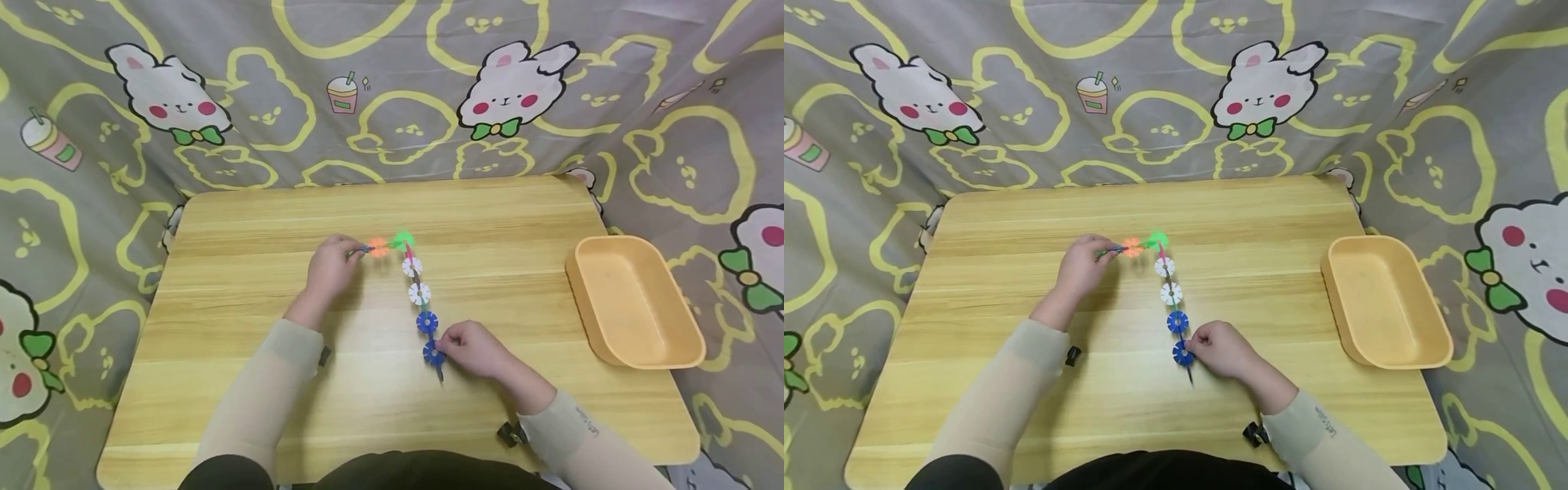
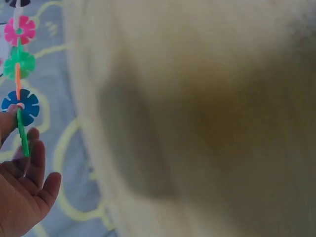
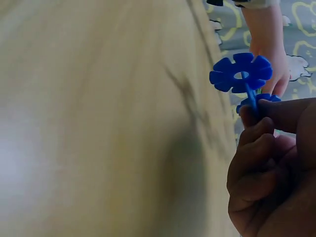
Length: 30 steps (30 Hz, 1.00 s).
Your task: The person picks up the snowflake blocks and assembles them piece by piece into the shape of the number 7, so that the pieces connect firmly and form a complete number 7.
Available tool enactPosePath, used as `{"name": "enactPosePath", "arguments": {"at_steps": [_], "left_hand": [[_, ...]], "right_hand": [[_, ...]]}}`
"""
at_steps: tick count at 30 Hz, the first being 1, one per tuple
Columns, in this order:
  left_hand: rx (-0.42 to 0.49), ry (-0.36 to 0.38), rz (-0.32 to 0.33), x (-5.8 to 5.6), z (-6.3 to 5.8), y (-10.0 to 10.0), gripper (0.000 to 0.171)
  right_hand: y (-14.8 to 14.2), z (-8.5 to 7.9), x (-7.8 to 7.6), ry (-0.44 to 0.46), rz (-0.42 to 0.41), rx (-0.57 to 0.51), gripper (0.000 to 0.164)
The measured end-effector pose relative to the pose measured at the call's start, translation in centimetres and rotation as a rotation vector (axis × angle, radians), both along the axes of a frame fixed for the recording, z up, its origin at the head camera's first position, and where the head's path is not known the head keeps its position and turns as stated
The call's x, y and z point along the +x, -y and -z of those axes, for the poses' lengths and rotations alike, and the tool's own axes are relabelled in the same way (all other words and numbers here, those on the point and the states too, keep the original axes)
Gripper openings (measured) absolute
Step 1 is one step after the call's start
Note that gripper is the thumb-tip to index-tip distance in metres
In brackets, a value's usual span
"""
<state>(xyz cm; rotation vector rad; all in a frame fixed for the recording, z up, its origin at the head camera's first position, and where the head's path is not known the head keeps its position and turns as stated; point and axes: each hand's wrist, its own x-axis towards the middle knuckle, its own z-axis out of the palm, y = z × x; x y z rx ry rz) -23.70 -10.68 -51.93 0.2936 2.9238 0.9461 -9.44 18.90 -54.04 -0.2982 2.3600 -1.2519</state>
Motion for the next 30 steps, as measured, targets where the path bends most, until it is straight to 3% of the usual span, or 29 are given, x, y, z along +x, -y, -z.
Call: {"name": "enactPosePath", "arguments": {"at_steps": [5, 9, 22, 30], "left_hand": [[-0.070, 0.070, 0.018, -1.0, 2.5, -1.1, 0.020], [-0.097, 0.083, 0.009, -1.2, 3.7, -1.6, 0.020], [-0.085, 0.088, 0.041, -1.1, 3.5, -1.8, 0.025], [-0.018, 0.107, 0.041, -0.9, 3.2, -1.2, 0.046]], "right_hand": [[0.1, 1.0, 0.4, 0.018, 0.003, 0.060, 0.047], [0.3, 1.3, 0.6, 0.031, -0.006, 0.087, 0.047], [0.5, 1.1, 0.7, 0.025, -0.019, 0.153, 0.047], [0.0, 0.7, 0.6, 0.009, -0.022, 0.178, 0.049]]}}
